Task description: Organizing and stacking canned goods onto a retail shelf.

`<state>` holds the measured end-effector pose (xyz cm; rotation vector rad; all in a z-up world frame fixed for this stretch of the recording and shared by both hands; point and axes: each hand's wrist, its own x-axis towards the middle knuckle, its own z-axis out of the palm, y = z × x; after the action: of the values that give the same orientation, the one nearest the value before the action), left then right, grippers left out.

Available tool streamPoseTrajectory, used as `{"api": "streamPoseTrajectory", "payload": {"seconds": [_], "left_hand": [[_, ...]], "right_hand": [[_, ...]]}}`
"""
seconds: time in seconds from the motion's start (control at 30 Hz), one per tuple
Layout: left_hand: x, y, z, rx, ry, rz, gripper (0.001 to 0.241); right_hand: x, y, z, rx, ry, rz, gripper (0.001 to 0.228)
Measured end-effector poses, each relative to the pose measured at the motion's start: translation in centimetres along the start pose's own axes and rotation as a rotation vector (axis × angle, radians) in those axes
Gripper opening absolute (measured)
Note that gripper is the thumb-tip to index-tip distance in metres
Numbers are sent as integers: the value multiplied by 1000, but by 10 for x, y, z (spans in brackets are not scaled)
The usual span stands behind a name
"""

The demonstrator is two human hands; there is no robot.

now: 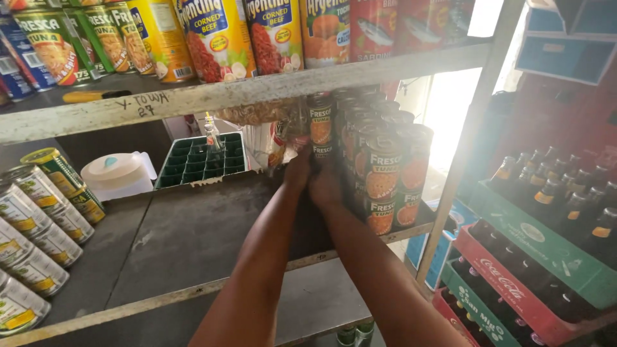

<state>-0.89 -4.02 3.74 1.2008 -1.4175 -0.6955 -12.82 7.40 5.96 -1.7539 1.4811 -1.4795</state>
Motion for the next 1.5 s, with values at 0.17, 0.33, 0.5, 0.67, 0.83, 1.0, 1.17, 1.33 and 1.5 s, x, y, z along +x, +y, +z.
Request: {"api": "streamPoseTrajectory", "payload": {"seconds": [0.17,0.33,0.5,0.67,0.83,1.0,1.17,1.33,1.5], "left_hand": [[-2,-1,1,80,-3,-21,58],[28,-55,12,395,69,267,46],[15,-46,9,564,142,387,31],[0,-44,-10,658,103,408,28],[-34,-22,-28,853,60,322,24],[-141,74,-79,600,-93,263,21],[-231,186,-134,741,-85,347,25],[-313,307,-189,753,-99,345,31],[-354,367,-242,746,50,613,21]], "right_hand": [[17,35,21,-123,66,-138,38],[10,20,9,-51,-26,-46,38],[16,30,13,-120,-47,-53,39],[31,71,46,-201,139,-297,39],[-12,5,1,-175,74,-233,39],[-38,-8,-1,-247,-148,-323,27],[-99,-104,-52,-15,-99,-553,13],[-153,-209,-108,245,-156,-616,10],[-180,-290,-133,361,-113,-954,7]]}}
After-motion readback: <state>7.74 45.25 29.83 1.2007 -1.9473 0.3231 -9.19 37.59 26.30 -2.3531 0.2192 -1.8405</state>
